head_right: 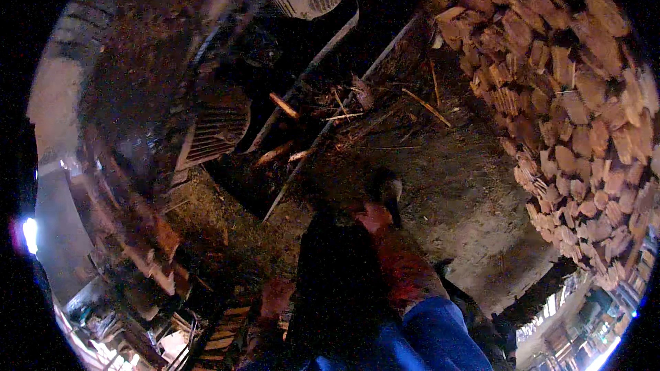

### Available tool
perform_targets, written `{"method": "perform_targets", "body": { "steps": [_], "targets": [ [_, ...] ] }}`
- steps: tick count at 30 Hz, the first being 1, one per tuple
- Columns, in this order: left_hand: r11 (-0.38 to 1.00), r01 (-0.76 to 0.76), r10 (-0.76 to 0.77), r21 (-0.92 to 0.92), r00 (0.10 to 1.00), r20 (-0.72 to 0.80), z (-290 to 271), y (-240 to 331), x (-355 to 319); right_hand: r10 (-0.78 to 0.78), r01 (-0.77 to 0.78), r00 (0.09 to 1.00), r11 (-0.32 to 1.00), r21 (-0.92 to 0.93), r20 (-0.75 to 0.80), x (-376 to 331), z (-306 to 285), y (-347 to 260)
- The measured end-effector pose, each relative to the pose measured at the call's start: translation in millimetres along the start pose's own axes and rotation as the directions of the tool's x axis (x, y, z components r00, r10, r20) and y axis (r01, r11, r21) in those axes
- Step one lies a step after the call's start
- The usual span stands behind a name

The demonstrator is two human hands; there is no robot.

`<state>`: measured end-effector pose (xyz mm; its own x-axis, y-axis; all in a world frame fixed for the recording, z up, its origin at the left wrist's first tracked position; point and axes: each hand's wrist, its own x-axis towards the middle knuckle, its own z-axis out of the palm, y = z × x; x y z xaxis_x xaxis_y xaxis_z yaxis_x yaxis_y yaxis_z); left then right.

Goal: The person picks up split wood pieces from a machine output area and stacks them onto a metal rack. They repeatedly pick up pieces, carry them to the rack, and place them in a neat pile. Other workers are visible in the background.

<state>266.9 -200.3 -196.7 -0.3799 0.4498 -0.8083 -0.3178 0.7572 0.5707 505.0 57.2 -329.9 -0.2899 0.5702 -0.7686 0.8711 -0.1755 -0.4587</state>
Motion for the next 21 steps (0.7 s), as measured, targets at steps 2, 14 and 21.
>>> {"method": "perform_targets", "body": {
  "steps": [2, 14, 21],
  "targets": [
    [0.999, 0.031, -0.032, -0.027, 0.999, -0.008, 12.7, -20.9, 12.8, -0.06, 0.06, 0.998, 0.998, -0.003, -0.029, 29.5, 10.8, 40.5],
    [0.56, 0.027, 0.15, 0.828, 0.979, -0.134, 104.5, 5.0, 122.6, -0.195, 0.136, 0.938, 0.968, -0.209, -0.288, 230.7, 102.5, 180.6],
    [0.489, 0.05, 0.26, 0.871, 0.945, -0.2, 123.0, 7.1, 176.3, -0.105, 0.771, 0.52, -0.369, 0.519, -0.848, 459.4, 187.3, 219.0]
  ]
}}
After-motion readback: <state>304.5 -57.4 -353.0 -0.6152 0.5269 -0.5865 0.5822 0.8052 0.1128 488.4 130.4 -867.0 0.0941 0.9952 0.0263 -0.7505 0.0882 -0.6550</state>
